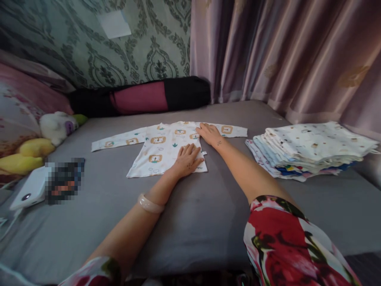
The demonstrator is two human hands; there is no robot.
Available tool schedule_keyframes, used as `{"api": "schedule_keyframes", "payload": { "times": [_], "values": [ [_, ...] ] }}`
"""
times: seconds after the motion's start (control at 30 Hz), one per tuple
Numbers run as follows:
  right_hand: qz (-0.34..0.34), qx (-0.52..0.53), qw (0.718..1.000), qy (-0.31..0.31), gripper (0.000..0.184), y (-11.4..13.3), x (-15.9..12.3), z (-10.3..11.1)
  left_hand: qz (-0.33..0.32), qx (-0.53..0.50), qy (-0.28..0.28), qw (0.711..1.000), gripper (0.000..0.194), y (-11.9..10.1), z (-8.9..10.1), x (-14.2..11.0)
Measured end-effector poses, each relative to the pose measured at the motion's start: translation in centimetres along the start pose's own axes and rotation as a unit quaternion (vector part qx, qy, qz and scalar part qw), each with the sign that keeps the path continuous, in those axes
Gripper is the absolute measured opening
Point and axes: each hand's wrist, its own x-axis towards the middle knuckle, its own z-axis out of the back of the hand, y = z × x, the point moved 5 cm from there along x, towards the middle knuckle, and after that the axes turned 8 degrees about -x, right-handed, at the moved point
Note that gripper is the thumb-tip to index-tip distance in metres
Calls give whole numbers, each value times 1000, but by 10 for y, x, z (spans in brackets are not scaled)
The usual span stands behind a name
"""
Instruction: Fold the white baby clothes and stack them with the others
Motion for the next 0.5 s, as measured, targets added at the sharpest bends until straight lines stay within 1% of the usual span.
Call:
{"api": "schedule_keyframes", "payload": {
  "times": [0.13, 0.2, 0.27, 0.3, 0.37, 0.43, 0.5],
  "values": [
    [-10, -8, 1000, 18, 35, -2, 3, 2, -30, 37, -5, 999, 61, -9, -6, -4],
    [-46, -5, 998, 30, 32, -1, 8, 7, -35, 39, -4, 999, 63, -13, -5, -4],
    [-87, 2, 996, 34, 28, 4, 17, 11, -29, 24, -2, 999, 58, -14, 2, -2],
    [-97, 16, 995, 33, 28, 9, 23, 12, -13, 15, -8, 1000, 52, -11, 8, -1],
    [-94, 69, 993, 27, 32, 24, 37, 11, 43, 9, -39, 998, 45, -1, 21, 1],
    [-88, 126, 988, 23, 40, 40, 51, 7, 112, 24, -70, 991, 45, 14, 32, 1],
    [-105, 156, 982, 23, 47, 53, 63, -1, 166, 39, -73, 983, 51, 27, 34, -1]
  ]
}}
